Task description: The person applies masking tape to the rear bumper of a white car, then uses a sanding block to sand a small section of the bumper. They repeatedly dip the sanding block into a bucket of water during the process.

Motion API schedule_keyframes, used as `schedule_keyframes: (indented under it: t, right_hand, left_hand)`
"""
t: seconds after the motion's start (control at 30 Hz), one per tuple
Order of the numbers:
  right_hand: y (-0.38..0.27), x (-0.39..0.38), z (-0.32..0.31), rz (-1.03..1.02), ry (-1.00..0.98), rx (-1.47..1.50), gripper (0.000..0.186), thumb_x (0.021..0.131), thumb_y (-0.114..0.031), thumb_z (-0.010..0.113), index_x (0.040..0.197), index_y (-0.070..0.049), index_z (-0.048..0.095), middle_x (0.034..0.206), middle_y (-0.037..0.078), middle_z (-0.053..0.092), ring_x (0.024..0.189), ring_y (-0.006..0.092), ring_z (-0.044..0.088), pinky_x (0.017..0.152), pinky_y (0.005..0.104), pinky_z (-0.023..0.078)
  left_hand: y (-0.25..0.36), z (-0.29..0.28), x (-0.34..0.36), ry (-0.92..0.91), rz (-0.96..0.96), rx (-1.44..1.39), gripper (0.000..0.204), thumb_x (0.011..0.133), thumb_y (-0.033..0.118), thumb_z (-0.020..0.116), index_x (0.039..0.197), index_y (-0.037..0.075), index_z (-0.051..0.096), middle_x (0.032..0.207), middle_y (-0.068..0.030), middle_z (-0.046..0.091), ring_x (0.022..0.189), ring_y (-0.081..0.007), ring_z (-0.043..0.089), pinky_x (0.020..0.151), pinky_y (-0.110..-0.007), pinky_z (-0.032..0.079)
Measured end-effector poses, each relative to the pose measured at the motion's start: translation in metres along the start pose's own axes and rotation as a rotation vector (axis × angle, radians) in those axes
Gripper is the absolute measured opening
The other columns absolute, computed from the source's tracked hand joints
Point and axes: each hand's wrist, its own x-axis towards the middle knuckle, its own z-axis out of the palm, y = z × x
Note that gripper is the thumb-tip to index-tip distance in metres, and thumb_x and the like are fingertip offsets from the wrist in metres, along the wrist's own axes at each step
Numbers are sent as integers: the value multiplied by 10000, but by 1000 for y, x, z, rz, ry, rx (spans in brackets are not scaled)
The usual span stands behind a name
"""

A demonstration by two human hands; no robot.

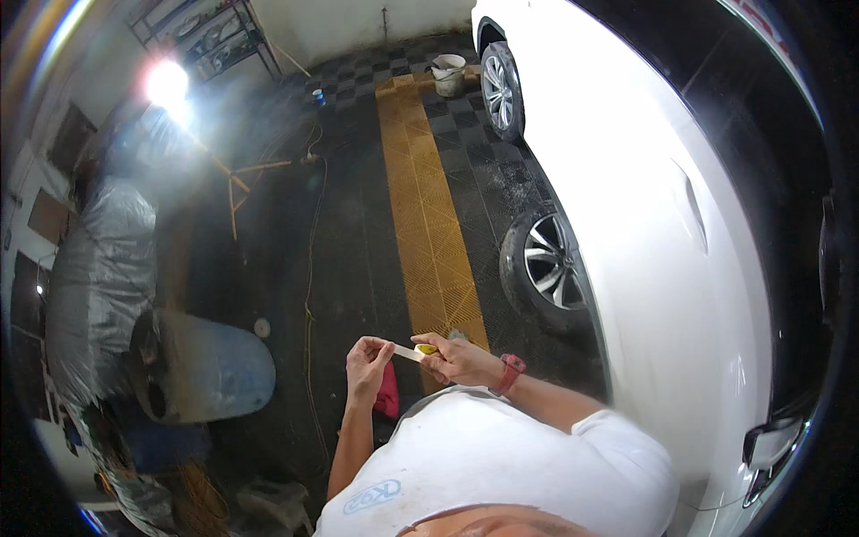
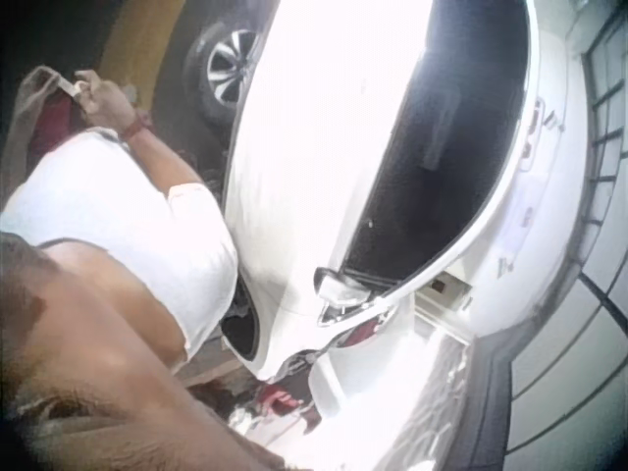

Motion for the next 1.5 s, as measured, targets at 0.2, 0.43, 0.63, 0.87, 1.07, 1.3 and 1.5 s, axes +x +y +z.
schedule_keyframes:
  t: [0.2, 0.43, 0.63, 0.87, 1.07, 1.3, 1.5]
  right_hand:
    - [-59, 153, -125, -137, -201, 107, 553, 1142, -317, 569, 1601, -40, 431, 712, 49, 630, 636, 134, 651, 620, 340, 528]
    - [56, 355, -255, -180, -27, -671, 418, 1134, -269, 499, 1423, 25, 572, 1020, 255, 727, 882, 447, 755, 798, 554, 601]
    - [56, 508, -344, 148, 96, -447, 451, 1138, -297, 529, 1493, -20, 547, 918, 217, 762, 805, 363, 771, 741, 500, 606]
    - [-33, 643, -462, 0, 254, -67, 498, 1134, -240, 582, 1582, -43, 483, 751, 100, 703, 612, 118, 664, 604, 262, 556]
    - [78, 753, -600, 368, 429, -345, 292, 1084, -238, 590, 1301, -46, 620, 932, 247, 765, 846, 430, 769, 725, 518, 611]
    - [83, 873, -763, 362, 474, -445, 266, 1064, -273, 631, 1261, -95, 645, 972, 173, 788, 872, 397, 776, 763, 537, 611]
    - [90, 969, -873, 337, 637, -491, 249, 1049, -281, 651, 1211, -96, 682, 930, 179, 773, 825, 411, 758, 752, 533, 610]
  left_hand:
    - [37, 4, 177, 136, 10, -197, 174, 1001, 135, 822, 1000, 29, 684, 907, -46, 731, 816, -94, 666, 772, -239, 544]
    - [63, 6, 415, 256, 190, 194, 219, 1006, 169, 823, 934, 21, 677, 836, -20, 705, 744, -59, 621, 681, -226, 502]
    - [107, -2, 649, 114, 132, 237, 265, 988, 194, 843, 898, 22, 662, 805, -19, 690, 734, -69, 623, 673, -256, 506]
    - [171, 9, 887, -43, 144, 404, 203, 1003, 133, 811, 934, 24, 654, 847, -40, 729, 770, -85, 669, 713, -257, 538]
    - [231, 76, 1076, -50, 285, 483, 206, 995, 125, 814, 909, 43, 646, 827, -25, 710, 758, -92, 657, 728, -255, 536]
    - [267, 135, 1253, -67, 294, 329, 174, 975, 118, 834, 963, 40, 679, 860, -45, 726, 779, -103, 676, 745, -250, 541]
    - [297, 170, 1395, -113, 203, 312, 285, 955, 122, 857, 1179, 2, 727, 871, -60, 765, 804, -123, 727, 796, -260, 569]
